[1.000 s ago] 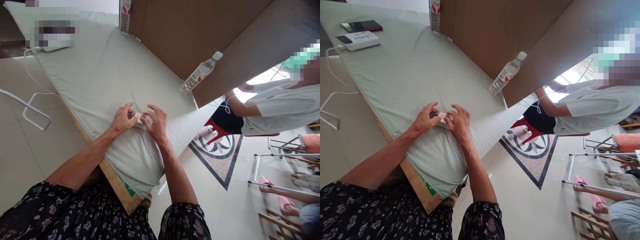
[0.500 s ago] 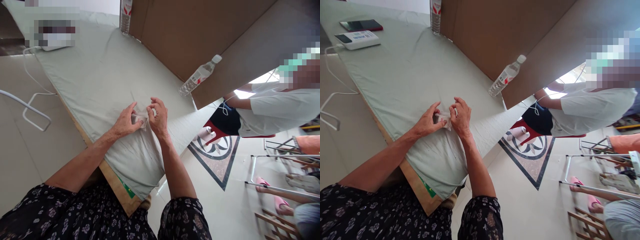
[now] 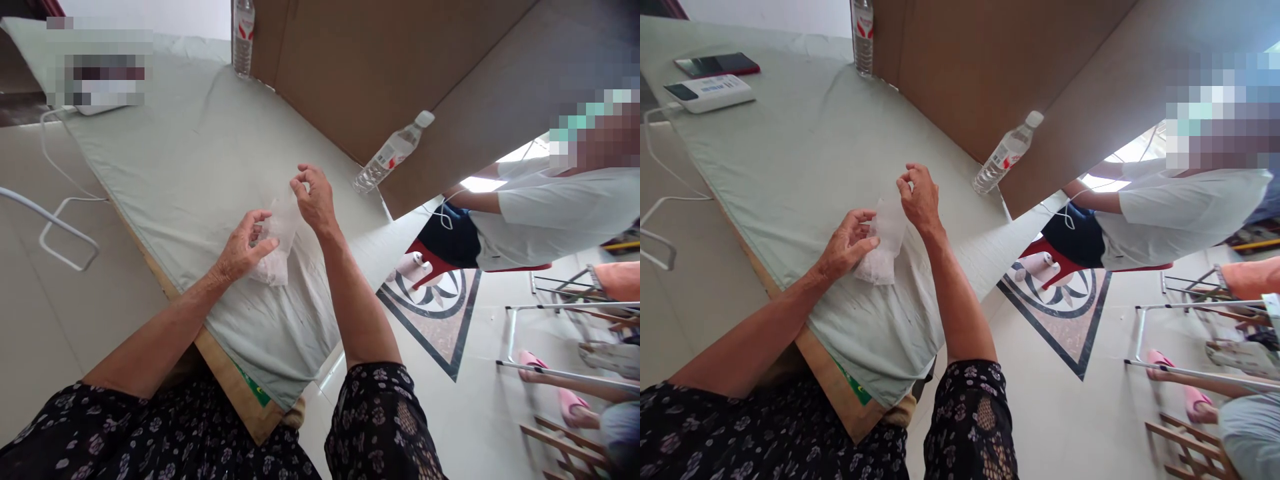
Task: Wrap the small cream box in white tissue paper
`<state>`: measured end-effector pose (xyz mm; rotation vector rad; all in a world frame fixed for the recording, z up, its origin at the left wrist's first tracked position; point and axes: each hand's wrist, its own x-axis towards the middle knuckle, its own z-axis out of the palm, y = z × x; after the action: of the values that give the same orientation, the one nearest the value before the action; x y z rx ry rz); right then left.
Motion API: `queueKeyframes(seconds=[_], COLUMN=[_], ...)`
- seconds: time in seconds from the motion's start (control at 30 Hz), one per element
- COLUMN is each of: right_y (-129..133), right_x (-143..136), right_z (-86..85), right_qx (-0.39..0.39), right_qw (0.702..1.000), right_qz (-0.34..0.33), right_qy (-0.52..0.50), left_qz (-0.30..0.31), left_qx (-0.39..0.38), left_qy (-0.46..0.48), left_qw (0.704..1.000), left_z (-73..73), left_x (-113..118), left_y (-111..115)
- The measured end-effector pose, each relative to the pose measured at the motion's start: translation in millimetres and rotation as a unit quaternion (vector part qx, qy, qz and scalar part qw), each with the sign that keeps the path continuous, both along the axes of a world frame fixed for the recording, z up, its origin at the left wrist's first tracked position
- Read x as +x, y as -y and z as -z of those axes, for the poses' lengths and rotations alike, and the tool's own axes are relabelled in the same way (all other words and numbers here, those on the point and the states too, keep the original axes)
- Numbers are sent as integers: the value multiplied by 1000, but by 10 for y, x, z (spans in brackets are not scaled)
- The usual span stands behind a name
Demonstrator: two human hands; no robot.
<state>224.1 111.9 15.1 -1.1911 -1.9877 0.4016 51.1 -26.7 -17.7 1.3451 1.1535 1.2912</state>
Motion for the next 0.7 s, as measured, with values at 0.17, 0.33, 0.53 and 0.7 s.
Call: queueKeyframes(seconds=[0.17,0.33,0.53,0.7], right_y=[-90,486,1127,1060], right_x=[18,101,-55,-57], right_z=[7,-21,89,253], right_qx=[-27,-50,-121,-160], right_qw=[996,984,991,979], right_qz=[18,81,52,69], right_qy=[-82,-150,24,-108], left_qz=[31,3,22,41], left_qx=[-84,-89,-120,-132], left_qy=[39,98,175,184], left_qw=[995,991,977,973], left_z=[-63,-48,-70,-61], left_x=[-3,23,-6,-75], left_y=[-10,-39,-40,-95])
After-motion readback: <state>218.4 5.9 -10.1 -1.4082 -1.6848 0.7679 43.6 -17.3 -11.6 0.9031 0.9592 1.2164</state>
